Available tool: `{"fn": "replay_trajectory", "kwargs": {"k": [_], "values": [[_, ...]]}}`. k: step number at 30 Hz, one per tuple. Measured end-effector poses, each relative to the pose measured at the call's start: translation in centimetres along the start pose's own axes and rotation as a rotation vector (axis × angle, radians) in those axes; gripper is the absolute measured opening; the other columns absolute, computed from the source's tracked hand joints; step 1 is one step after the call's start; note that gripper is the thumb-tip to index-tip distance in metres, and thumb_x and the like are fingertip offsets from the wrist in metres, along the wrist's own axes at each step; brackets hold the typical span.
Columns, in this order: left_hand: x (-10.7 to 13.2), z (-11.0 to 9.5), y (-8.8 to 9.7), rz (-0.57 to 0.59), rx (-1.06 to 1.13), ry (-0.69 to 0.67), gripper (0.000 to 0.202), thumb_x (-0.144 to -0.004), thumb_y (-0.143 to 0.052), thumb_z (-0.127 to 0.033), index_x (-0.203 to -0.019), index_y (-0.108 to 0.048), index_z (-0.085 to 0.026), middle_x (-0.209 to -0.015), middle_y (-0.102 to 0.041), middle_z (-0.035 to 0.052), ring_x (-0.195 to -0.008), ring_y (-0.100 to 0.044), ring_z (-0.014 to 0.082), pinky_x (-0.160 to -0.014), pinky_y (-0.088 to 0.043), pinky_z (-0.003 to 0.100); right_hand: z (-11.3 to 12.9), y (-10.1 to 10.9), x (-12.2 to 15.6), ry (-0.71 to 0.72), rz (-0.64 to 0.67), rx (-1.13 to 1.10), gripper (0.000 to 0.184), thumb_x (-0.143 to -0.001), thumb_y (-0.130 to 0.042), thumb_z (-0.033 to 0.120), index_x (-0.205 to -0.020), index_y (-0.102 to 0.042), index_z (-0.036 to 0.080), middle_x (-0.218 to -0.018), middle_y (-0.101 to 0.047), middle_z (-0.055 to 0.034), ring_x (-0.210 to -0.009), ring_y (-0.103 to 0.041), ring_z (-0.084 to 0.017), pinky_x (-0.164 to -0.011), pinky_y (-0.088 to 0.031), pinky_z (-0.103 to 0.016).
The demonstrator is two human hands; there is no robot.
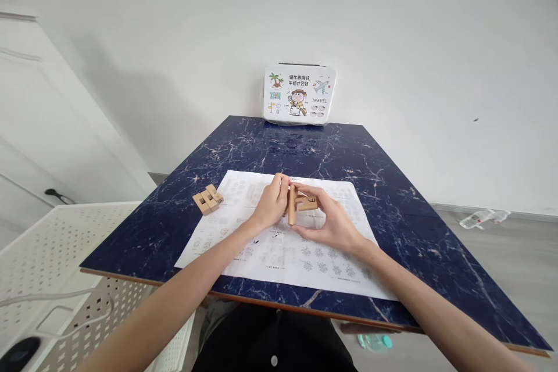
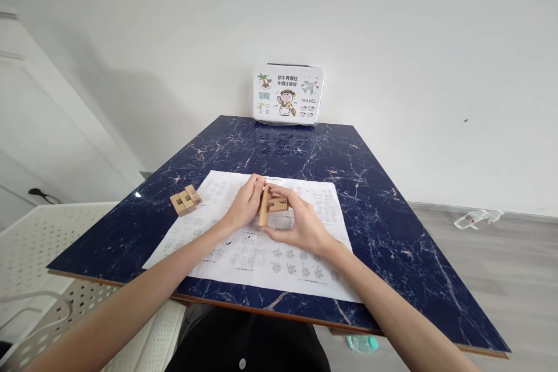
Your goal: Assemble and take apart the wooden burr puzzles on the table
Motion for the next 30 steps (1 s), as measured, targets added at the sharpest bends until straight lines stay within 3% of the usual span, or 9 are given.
{"fn": "replay_trajectory", "kwargs": {"k": [14, 26, 30], "values": [[0.0, 0.5, -0.4, 0.011, 0.003, 0.003, 0.034, -0.113, -0.031, -0.05, -0.093, -0.045, -0.025, -0.076, -0.059, -0.0011, -0.072, -0.061, 0.0199, -0.068, -0.045, 0.032, -0.3, -0.3, 0.1, 0.01, 0.035, 0.015, 0.074, -0.089, -0.081, 0.039, -0.152, -0.043, 0.032, -0.157, -0.057, -0.0107, -0.136, -0.063, -0.033, -0.109, -0.056, -0.055], [-0.2, 0.8, -0.4, 0.017, 0.033, 0.026, 0.03, -0.112, -0.036, -0.045, -0.094, -0.048, -0.024, -0.078, -0.061, -0.0007, -0.076, -0.061, 0.0203, -0.072, -0.045, 0.031, -0.2, -0.2, 0.1, 0.009, 0.031, 0.02, 0.077, -0.088, -0.083, 0.038, -0.153, -0.043, 0.031, -0.158, -0.056, -0.0126, -0.139, -0.061, -0.034, -0.113, -0.054, -0.056], [-0.6, 1.1, 0.3, -0.108, 0.213, 0.13, 0.027, -0.109, -0.051, -0.04, -0.089, -0.057, -0.022, -0.083, -0.063, 0.0009, -0.081, -0.061, 0.0187, -0.073, -0.046, 0.029, -0.5, -0.2, -0.1, 0.006, -0.011, 0.006, 0.085, -0.089, -0.083, 0.041, -0.159, -0.036, 0.033, -0.165, -0.047, -0.0129, -0.147, -0.052, -0.035, -0.119, -0.048, -0.059]]}}
Point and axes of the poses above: each hand's wrist, its own x-axis away from the middle knuckle, its own y-axis out of the back of the hand, z = x × y, the point moved 3 cm from there along -x, towards the middle knuckle
